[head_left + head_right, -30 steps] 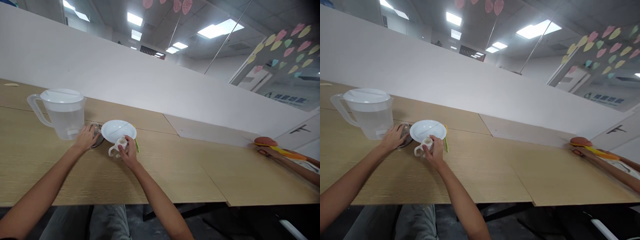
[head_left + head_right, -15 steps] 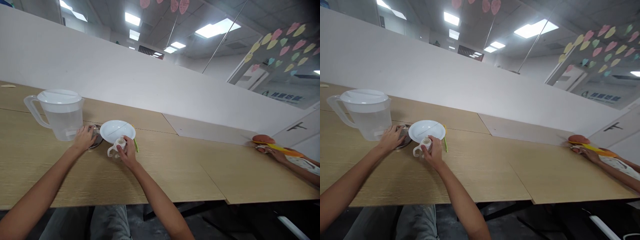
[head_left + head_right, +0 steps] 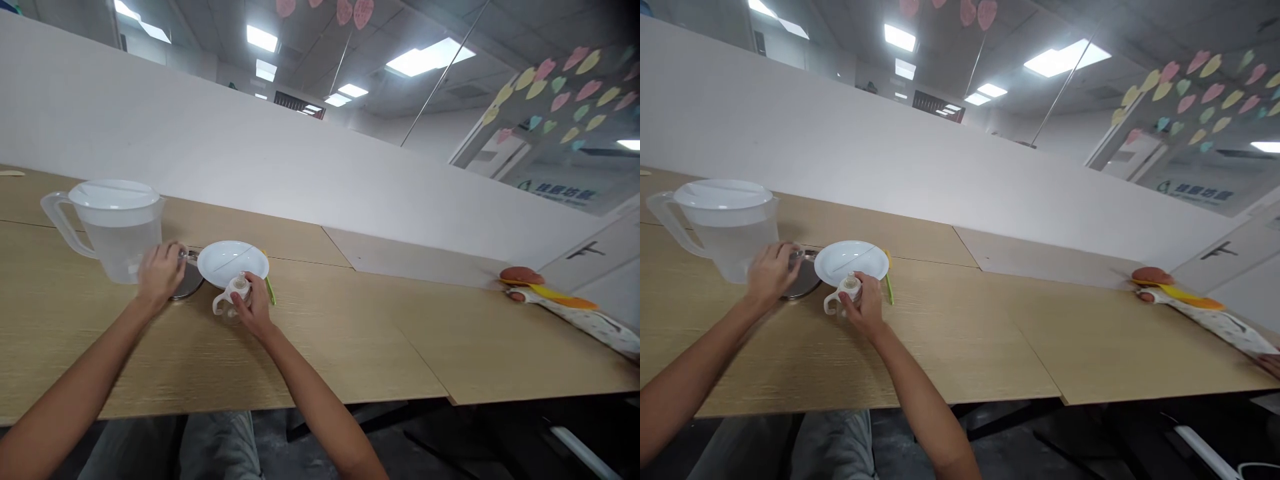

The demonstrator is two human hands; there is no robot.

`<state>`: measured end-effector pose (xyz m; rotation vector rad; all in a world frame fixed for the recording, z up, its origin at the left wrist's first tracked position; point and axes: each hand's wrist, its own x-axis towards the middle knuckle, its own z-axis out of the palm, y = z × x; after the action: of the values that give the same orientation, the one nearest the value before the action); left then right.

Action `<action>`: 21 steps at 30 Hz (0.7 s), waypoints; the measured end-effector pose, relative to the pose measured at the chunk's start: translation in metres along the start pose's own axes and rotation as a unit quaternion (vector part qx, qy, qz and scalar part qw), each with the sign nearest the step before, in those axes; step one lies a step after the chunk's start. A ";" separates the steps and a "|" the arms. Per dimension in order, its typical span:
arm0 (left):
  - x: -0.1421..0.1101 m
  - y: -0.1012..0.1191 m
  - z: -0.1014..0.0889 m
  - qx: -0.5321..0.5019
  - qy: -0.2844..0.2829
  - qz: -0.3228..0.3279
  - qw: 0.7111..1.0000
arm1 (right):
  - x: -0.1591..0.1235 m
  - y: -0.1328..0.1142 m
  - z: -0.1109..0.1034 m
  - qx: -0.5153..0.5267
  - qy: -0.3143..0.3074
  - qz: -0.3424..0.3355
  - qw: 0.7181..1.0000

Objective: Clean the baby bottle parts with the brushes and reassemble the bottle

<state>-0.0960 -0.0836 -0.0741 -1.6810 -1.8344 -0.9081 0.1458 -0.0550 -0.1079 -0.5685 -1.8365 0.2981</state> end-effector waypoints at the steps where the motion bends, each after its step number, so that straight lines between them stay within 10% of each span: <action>1: 0.000 0.007 -0.008 -0.020 0.071 0.011 0.997 | 0.000 0.000 0.000 0.001 0.015 -0.007 1.000; 5: -0.012 0.039 -0.027 -0.070 0.280 0.158 0.944 | 0.001 0.000 -0.006 -0.051 0.093 -0.107 0.989; 10: -0.031 0.065 -0.020 -0.143 0.203 0.375 0.893 | 0.000 0.002 -0.012 -0.115 0.062 -0.200 0.971; 21: -0.035 0.100 -0.018 -0.308 0.146 0.128 0.931 | 0.001 -0.001 -0.007 -0.133 0.058 -0.122 0.982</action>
<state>0.0058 -0.1184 -0.0737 -1.9393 -1.1571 -1.6268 0.1519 -0.0558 -0.1039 -0.5225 -1.8223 -0.1450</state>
